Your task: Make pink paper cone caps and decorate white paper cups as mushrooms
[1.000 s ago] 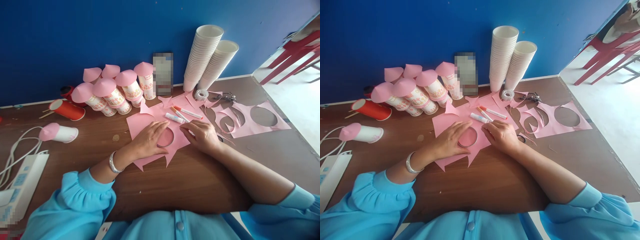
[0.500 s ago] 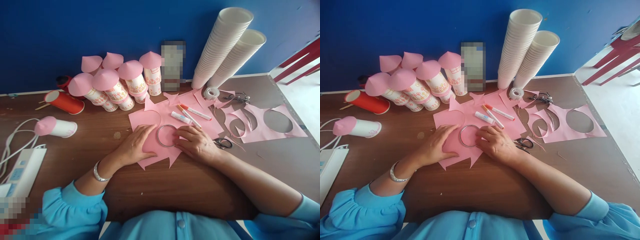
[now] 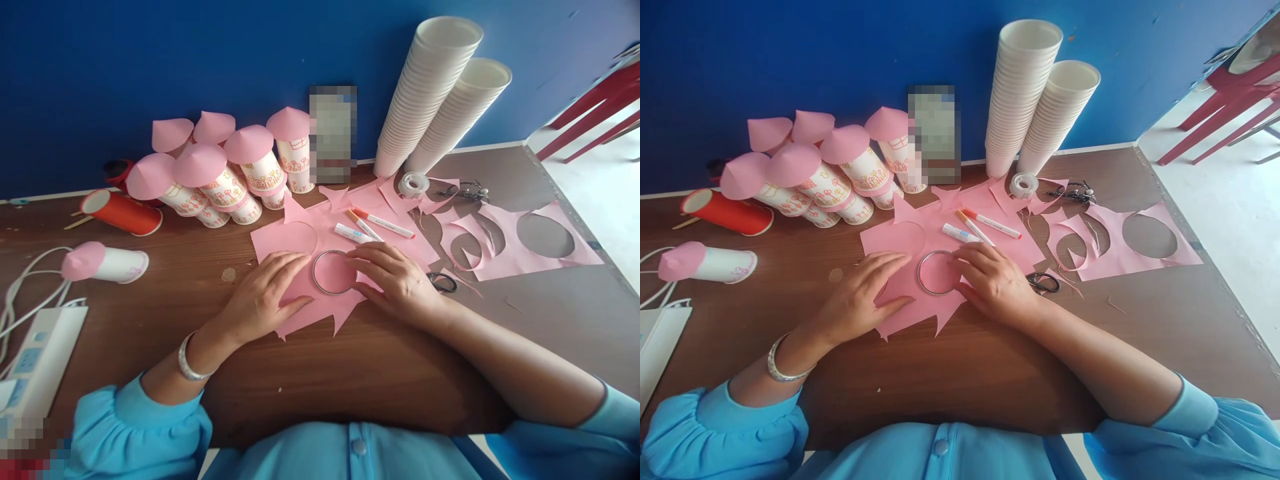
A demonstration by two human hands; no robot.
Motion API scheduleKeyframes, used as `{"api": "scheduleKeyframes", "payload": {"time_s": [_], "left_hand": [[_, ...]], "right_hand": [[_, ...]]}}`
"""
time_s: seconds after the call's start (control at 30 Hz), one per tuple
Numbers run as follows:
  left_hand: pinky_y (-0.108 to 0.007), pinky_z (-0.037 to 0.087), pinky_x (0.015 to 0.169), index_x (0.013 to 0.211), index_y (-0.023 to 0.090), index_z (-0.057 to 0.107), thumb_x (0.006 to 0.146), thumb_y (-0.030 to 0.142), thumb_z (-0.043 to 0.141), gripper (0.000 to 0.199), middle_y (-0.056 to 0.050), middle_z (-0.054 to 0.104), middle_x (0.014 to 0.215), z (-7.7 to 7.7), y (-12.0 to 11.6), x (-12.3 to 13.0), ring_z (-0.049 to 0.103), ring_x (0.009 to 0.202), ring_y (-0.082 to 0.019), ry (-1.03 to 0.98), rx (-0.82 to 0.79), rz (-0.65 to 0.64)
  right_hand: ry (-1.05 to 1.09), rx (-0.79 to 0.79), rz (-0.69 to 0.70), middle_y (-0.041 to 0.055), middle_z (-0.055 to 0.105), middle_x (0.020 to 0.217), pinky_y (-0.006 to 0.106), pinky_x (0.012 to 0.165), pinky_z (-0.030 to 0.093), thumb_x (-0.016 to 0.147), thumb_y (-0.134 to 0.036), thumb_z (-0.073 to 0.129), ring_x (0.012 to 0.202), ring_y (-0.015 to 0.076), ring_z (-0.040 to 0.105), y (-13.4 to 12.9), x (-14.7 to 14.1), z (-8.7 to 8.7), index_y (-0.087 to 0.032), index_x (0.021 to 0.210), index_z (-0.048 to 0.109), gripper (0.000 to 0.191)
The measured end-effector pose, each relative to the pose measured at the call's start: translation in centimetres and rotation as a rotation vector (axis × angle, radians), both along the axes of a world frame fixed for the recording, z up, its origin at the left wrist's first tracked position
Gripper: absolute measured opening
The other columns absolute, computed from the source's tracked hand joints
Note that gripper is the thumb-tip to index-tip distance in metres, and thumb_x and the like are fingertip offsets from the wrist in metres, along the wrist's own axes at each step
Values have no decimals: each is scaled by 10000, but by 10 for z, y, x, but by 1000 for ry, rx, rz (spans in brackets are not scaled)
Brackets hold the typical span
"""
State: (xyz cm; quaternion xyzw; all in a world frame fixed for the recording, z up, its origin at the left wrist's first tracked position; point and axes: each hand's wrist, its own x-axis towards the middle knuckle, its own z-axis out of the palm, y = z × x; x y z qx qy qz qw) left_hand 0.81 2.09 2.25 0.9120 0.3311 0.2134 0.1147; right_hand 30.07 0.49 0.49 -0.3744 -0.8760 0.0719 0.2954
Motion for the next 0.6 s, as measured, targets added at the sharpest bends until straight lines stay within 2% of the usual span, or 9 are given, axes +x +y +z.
{"api": "scheduleKeyframes", "payload": {"time_s": [0.07,0.17,0.27,0.4,0.6], "left_hand": [[-512,540,1106,1546,228,393,953,378,695,682,-159,655,1380,5,-1,7,629,1294,-332,-3,18,3],[-541,545,1099,1530,177,406,888,430,767,778,-186,647,1398,9,-1,21,615,1298,-362,42,-4,-11],[-543,546,1101,1476,124,467,851,413,809,769,-198,636,1422,11,1,35,606,1290,-365,92,-17,-38],[-514,561,1083,1325,86,597,879,379,781,564,-207,660,1389,12,1,49,628,1244,-348,127,7,-59],[-482,591,1036,1267,69,644,938,321,712,420,-213,676,1369,3,-1,54,661,1207,-326,154,94,-49]], "right_hand": [[33,-73,-52,179,714,1309,524,1038,592,980,-332,674,1272,332,637,0,1,1,-178,1422,551,484],[47,-192,-78,175,687,1357,542,1043,593,944,-364,723,1304,341,621,0,2,2,-200,1505,449,645],[49,-256,-67,153,678,1366,542,1057,586,929,-323,732,1300,333,624,0,2,0,-230,1506,429,658],[52,-269,-56,147,680,1356,541,1084,566,928,-273,720,1304,328,619,0,1,-3,-237,1499,427,643],[55,-279,-55,134,686,1369,538,1107,544,940,-273,701,1322,316,607,1,1,-4,-243,1507,421,633]]}}
